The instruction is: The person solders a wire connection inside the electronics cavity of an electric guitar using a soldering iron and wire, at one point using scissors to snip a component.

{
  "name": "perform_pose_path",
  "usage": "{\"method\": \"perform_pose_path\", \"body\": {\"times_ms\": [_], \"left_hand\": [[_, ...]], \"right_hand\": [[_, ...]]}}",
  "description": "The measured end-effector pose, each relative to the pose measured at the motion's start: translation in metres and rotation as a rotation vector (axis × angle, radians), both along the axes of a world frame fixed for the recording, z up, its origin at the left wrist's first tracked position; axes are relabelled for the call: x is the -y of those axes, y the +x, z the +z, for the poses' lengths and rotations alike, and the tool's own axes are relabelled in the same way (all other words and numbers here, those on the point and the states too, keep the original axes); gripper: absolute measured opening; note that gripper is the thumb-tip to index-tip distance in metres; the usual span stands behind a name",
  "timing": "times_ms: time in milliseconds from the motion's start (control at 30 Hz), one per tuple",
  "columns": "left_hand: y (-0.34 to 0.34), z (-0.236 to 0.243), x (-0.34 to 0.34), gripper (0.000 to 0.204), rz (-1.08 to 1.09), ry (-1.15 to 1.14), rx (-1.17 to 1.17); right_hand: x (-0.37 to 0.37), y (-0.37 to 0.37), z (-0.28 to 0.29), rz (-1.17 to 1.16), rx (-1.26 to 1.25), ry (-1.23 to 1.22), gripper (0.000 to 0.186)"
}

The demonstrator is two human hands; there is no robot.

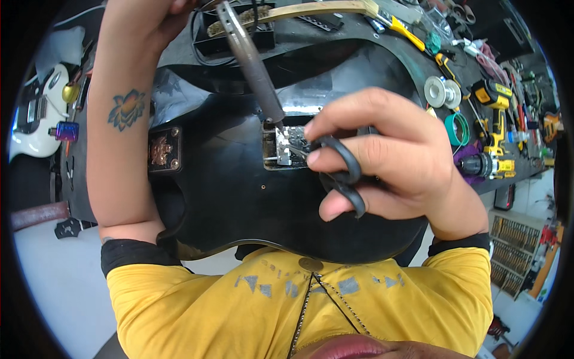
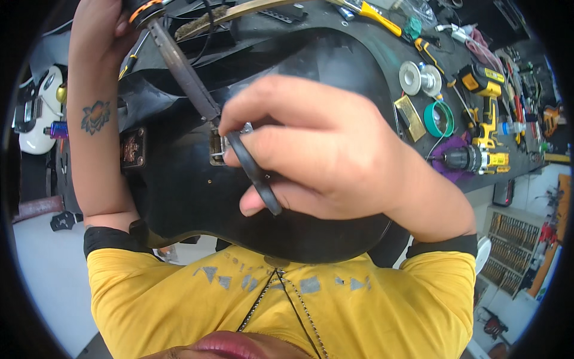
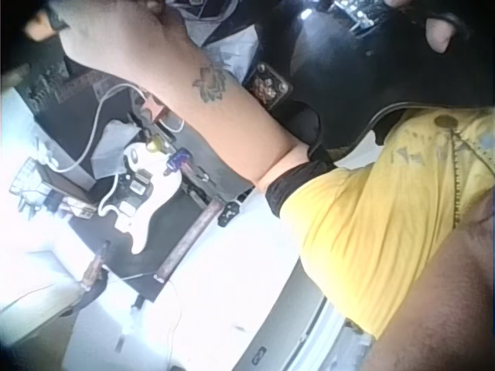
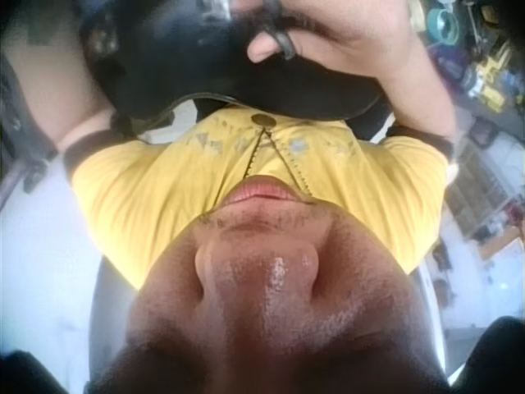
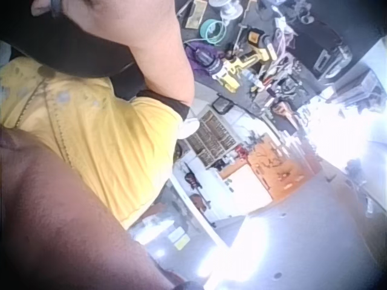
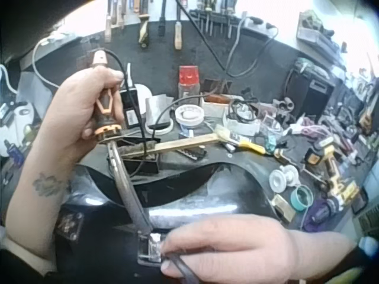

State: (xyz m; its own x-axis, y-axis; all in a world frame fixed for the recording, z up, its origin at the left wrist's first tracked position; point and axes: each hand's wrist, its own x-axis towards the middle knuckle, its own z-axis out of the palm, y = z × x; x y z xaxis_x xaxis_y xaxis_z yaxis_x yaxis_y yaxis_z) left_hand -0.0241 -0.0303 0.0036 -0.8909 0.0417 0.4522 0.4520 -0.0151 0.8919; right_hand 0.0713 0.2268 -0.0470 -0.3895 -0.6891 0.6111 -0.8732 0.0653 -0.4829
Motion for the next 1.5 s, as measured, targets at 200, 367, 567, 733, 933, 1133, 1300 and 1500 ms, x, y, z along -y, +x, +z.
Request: {"method": "perform_pose_path", "body": {"times_ms": [200, 367, 567, 733, 933, 1133, 1300, 1500], "left_hand": [[0.008, 0.001, -0.014, 0.022, 0.112, -0.044, 0.058], [0.029, -0.002, -0.036, 0.019, 0.169, -0.181, -0.16], [0.033, -0.002, -0.034, 0.02, 0.204, -0.289, -0.332], [0.038, 0.001, -0.034, 0.022, 0.248, -0.368, -0.343], [0.042, 0.002, -0.027, 0.023, 0.244, -0.373, -0.351], [0.03, 0.007, -0.01, 0.023, 0.259, -0.232, -0.311], [0.003, 0.0, -0.004, 0.024, 0.18, -0.069, -0.243], [-0.004, 0.014, 0.007, 0.034, -0.058, 0.095, 0.034]], "right_hand": [[-0.006, -0.004, -0.005, -0.013, 0.073, -0.033, 0.045], [-0.006, -0.005, -0.009, -0.002, 0.064, -0.046, 0.043], [-0.005, -0.004, -0.007, 0.013, 0.067, -0.053, 0.042], [-0.006, -0.004, -0.008, 0.006, 0.06, -0.048, 0.042], [-0.006, -0.003, -0.008, 0.004, 0.061, -0.054, 0.042], [-0.006, -0.004, -0.004, 0.009, 0.069, -0.043, 0.042], [-0.008, -0.004, -0.008, -0.014, 0.093, -0.051, 0.042], [-0.008, -0.005, -0.004, 0.001, 0.094, -0.049, 0.042]]}}
